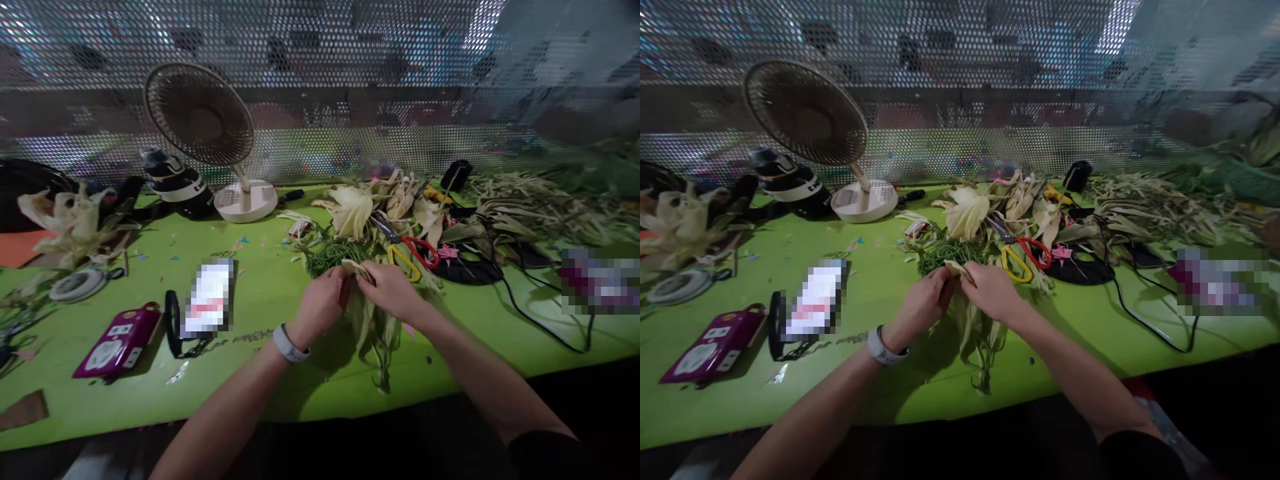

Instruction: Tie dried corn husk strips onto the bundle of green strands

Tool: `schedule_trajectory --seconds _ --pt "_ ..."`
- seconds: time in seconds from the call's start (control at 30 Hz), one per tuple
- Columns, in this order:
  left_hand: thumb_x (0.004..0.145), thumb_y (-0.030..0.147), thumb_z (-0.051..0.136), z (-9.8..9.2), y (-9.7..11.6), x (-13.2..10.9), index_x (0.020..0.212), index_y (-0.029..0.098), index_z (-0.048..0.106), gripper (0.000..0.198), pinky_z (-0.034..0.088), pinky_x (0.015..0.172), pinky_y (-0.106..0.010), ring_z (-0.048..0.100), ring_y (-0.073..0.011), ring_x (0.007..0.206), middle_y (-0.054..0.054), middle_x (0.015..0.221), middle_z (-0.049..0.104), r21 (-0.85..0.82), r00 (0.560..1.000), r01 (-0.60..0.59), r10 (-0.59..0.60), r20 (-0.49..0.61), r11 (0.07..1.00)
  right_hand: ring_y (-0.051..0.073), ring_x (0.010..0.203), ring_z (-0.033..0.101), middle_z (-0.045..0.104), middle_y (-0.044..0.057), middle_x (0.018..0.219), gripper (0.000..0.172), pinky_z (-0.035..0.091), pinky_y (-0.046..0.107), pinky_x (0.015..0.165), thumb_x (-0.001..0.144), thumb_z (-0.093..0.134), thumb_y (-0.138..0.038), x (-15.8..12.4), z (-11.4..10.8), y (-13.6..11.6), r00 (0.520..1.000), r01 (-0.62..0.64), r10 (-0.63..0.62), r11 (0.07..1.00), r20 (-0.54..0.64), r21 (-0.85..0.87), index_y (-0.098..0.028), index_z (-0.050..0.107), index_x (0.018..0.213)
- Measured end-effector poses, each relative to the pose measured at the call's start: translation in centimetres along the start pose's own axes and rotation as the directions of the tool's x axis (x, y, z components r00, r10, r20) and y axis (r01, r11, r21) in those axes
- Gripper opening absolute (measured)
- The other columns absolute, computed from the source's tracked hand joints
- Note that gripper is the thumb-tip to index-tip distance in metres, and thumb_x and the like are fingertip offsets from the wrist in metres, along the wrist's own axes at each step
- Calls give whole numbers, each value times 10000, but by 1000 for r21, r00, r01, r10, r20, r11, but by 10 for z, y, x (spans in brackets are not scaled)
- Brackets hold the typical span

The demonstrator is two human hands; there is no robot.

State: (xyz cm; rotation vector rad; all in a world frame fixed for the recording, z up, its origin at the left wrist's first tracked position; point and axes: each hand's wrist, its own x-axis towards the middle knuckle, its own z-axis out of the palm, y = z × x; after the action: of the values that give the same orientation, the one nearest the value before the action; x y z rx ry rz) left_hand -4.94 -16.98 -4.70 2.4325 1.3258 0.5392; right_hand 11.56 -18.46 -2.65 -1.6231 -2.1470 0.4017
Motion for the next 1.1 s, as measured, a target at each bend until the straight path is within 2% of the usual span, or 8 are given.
schedule_trajectory --seconds 0.13,0.27,0.37,0.6,0.7,0.8,0.97,1.1 --pt "921 250 384 -3 -5 3 891 156 539 184 407 596 -259 565 -158 656 -62 785 629 -198 998 30 -19 57 980 159 667 559 646 33 736 194 358 241 605 859 503 -299 3 -5 8 998 19 -31 978 55 210 -154 632 844" --pt "903 213 381 -4 -8 4 873 158 560 190 406 577 -241 554 -133 605 -40 734 631 -326 995 31 3 104 945 179 712 583 674 46 788 214 385 255 636 850 519 -313 5 -7 13 997 23 -37 976 65 217 -156 659 888" --pt "885 194 393 -4 -9 4 840 155 559 176 401 561 -243 553 -138 587 -44 701 624 -313 995 47 -18 96 948 189 729 591 684 55 811 217 389 264 652 849 520 -309 5 -6 14 996 11 -27 984 87 180 -155 665 894" --pt "876 196 398 -4 -10 5 876 153 573 180 417 559 -246 579 -149 591 -48 701 647 -381 986 56 9 167 923 191 732 587 678 61 805 221 383 267 657 857 515 -311 6 -6 16 990 22 -47 983 137 180 -147 656 901" --pt "871 168 384 -6 -10 4 900 146 587 206 419 565 -249 573 -150 599 -62 729 656 -350 984 32 31 174 936 186 730 582 671 55 801 208 372 258 641 864 511 -305 6 -7 16 985 34 -65 980 160 194 -156 651 901" --pt "865 156 386 -6 -10 4 912 139 591 211 422 570 -251 578 -150 603 -70 742 663 -321 983 31 29 179 947 167 679 554 639 36 728 205 344 246 616 878 496 -300 6 -9 15 981 59 -93 980 173 190 -156 632 822" --pt "865 150 375 -6 -10 4 929 121 587 223 434 579 -260 598 -162 615 -89 748 669 -325 982 42 21 187 945 147 640 513 593 18 677 193 300 237 593 880 486 -288 6 -6 12 982 78 -101 986 157 145 -158 584 775" --pt "858 136 378 -6 -9 4 907 127 589 217 408 548 -261 578 -165 582 -94 724 659 -256 981 34 16 191 966 142 610 490 568 12 648 180 283 239 577 872 476 -273 6 -3 11 984 81 -92 994 151 79 -162 554 753"
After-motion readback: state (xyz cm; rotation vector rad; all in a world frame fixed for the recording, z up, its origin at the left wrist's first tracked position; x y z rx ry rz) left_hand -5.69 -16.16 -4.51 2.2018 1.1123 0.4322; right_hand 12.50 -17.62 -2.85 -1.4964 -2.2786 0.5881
